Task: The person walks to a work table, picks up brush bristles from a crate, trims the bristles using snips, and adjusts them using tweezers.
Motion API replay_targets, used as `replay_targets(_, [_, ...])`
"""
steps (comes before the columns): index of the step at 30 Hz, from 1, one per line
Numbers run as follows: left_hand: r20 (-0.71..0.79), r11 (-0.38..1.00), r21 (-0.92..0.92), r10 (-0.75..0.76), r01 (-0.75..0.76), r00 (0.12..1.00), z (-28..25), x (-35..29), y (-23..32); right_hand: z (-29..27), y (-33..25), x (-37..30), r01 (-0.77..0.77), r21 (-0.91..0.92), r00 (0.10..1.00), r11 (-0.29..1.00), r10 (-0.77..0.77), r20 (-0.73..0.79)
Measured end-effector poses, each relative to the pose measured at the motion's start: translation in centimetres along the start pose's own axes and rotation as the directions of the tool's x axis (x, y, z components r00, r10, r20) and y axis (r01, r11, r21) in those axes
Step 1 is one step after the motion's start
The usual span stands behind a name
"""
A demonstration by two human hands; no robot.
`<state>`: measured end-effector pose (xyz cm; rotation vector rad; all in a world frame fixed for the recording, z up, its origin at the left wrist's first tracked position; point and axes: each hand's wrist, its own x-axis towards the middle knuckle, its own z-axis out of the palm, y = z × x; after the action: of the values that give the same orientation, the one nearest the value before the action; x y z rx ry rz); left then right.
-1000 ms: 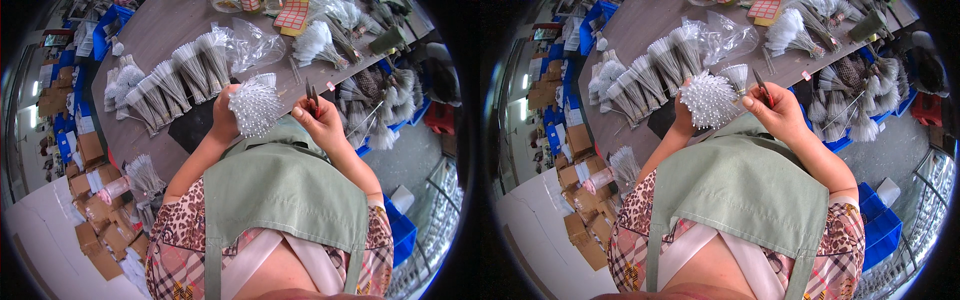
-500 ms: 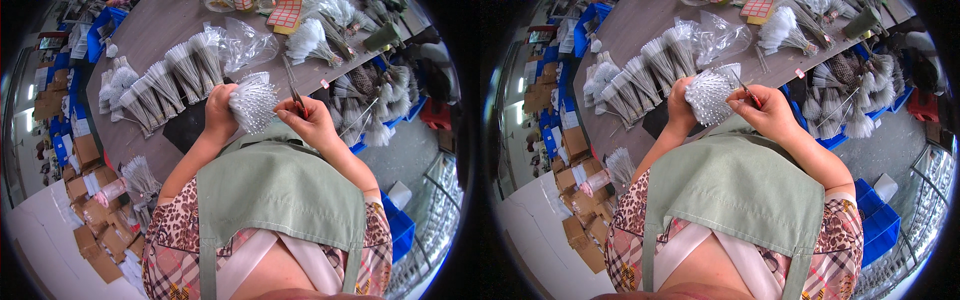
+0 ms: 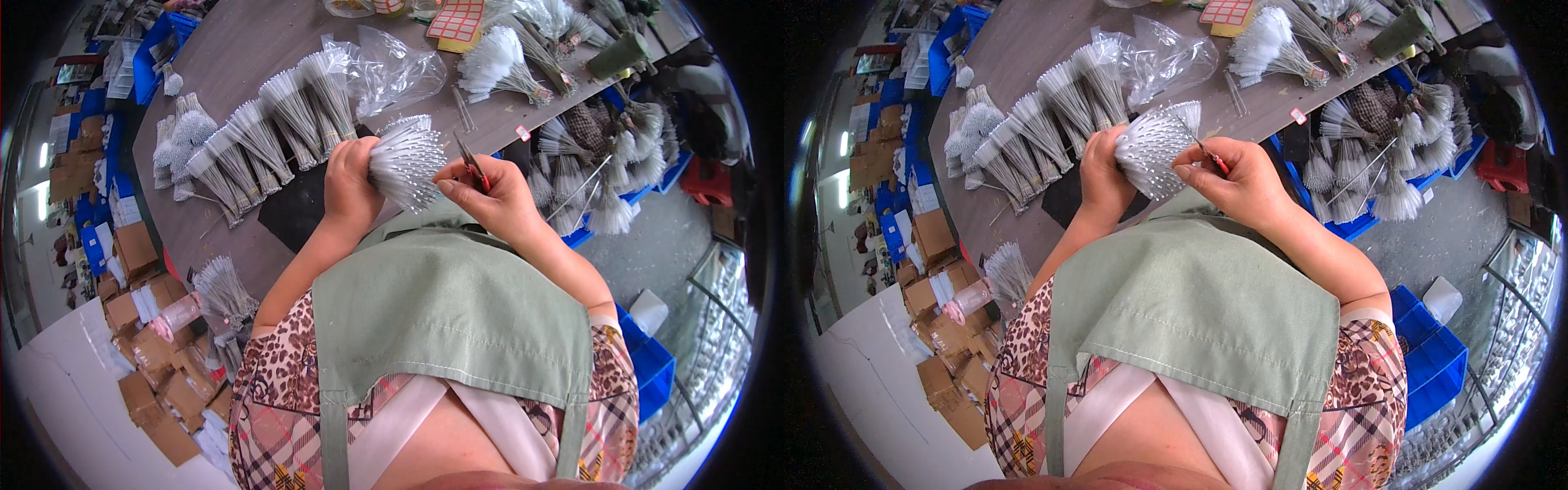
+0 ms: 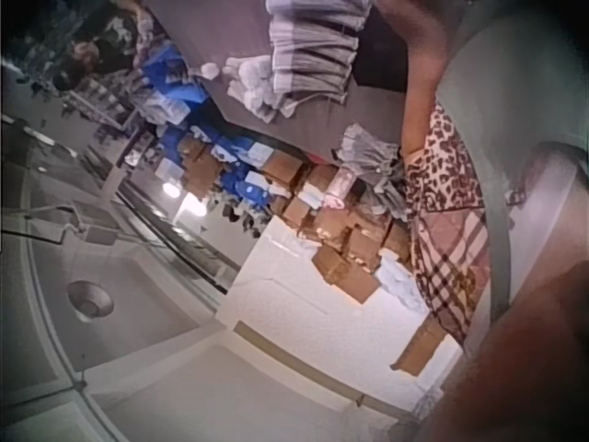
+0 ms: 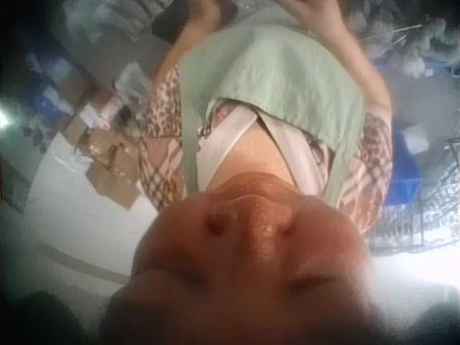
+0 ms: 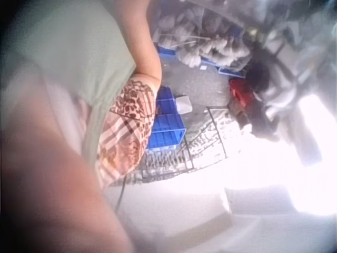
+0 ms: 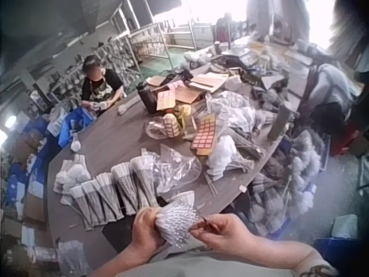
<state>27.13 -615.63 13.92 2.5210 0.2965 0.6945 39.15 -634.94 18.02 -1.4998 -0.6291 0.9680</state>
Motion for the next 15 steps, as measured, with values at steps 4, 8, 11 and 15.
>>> replay_targets(4, [-0.006,1.0,0.003,0.009,-0.009,1.0,0.4,-0.3,-0.3,0.5,-0.6,-0.1,0.056,0.013,0.998,0.998,-0.055,-0.034])
replay_targets(8, [-0.036,0.997,0.063,0.041,-0.038,0.999,0.7,-0.3,-0.2,1.1,0.1,0.4,0.266,-0.111,0.953,0.958,-0.278,-0.119])
replay_targets(11, [-0.059,0.993,0.116,0.046,-0.039,0.997,0.4,-0.4,0.6,1.2,0.7,0.8,0.391,-0.354,0.88,0.849,-0.458,-0.128])
replay_targets(15, [-0.062,0.982,0.181,0.068,-0.056,0.996,0.3,-0.4,1.3,1.3,0.5,0.6,0.341,-0.386,0.87,0.857,-0.443,-0.215])
